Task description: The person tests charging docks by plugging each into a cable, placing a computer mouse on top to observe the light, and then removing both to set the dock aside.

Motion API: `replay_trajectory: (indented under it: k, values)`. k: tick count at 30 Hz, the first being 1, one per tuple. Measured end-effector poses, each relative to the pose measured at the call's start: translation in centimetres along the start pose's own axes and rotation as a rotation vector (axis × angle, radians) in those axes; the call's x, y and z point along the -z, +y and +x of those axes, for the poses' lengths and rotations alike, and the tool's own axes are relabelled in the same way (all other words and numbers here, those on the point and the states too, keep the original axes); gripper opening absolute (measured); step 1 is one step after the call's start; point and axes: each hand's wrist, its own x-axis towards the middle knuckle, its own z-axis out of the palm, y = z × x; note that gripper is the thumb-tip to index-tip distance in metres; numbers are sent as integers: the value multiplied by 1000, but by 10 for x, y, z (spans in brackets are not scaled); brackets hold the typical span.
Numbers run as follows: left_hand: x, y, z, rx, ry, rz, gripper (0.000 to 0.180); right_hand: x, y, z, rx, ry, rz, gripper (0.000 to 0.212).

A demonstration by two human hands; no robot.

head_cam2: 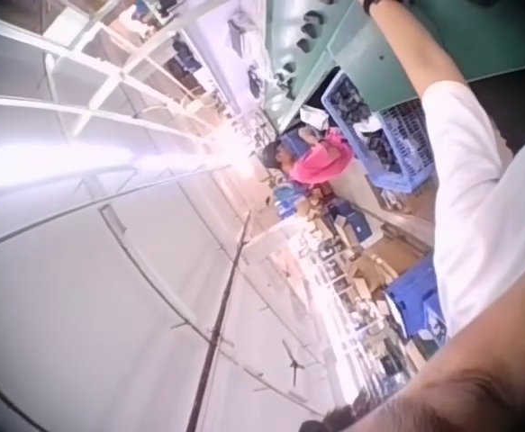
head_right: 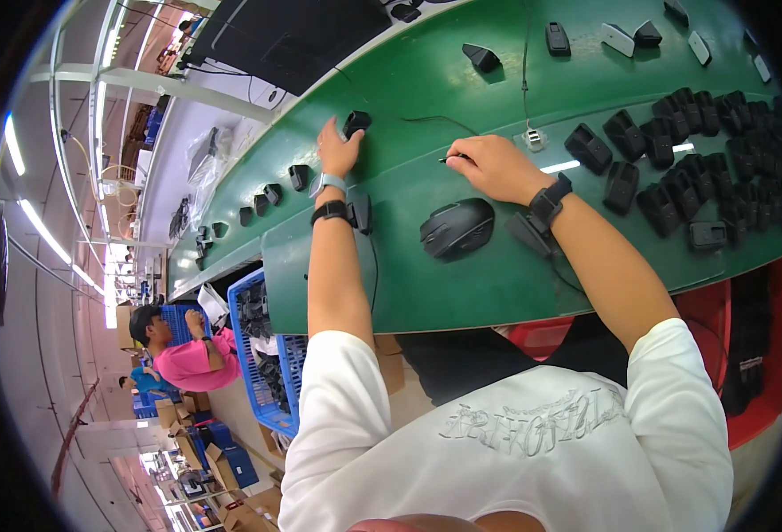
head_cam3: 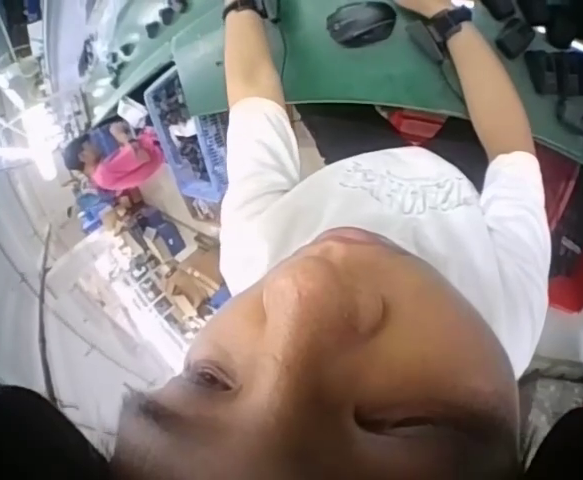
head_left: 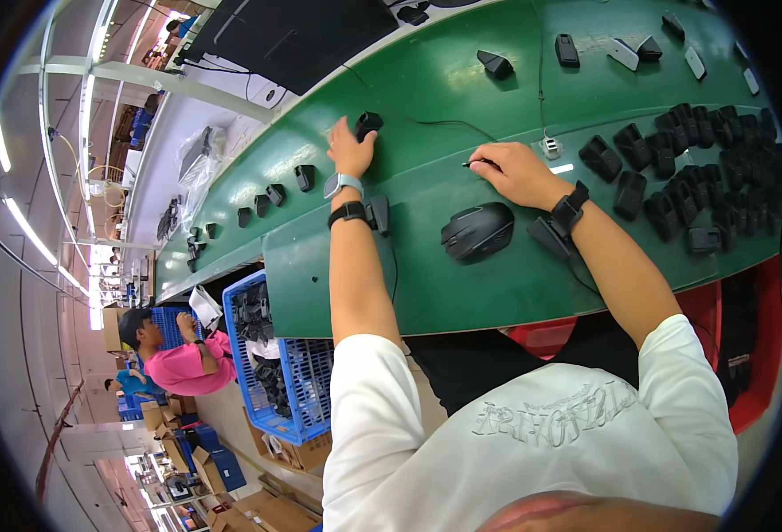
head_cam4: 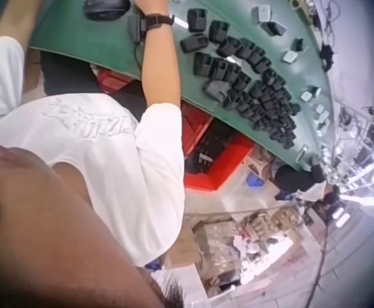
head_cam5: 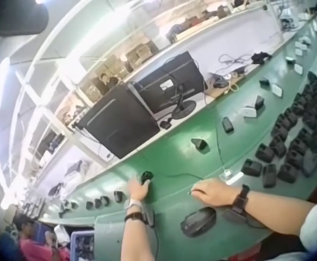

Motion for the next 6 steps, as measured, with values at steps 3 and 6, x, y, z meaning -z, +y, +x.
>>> replay_trajectory:
  k: [3,6]
  values:
    - [-6,5,20,73,-114,-22,78,1,-4,4,12,-6,4,21]
    - [6,-19,34,181,-328,-392,83,-2,-11,5,26,-8,29,22]
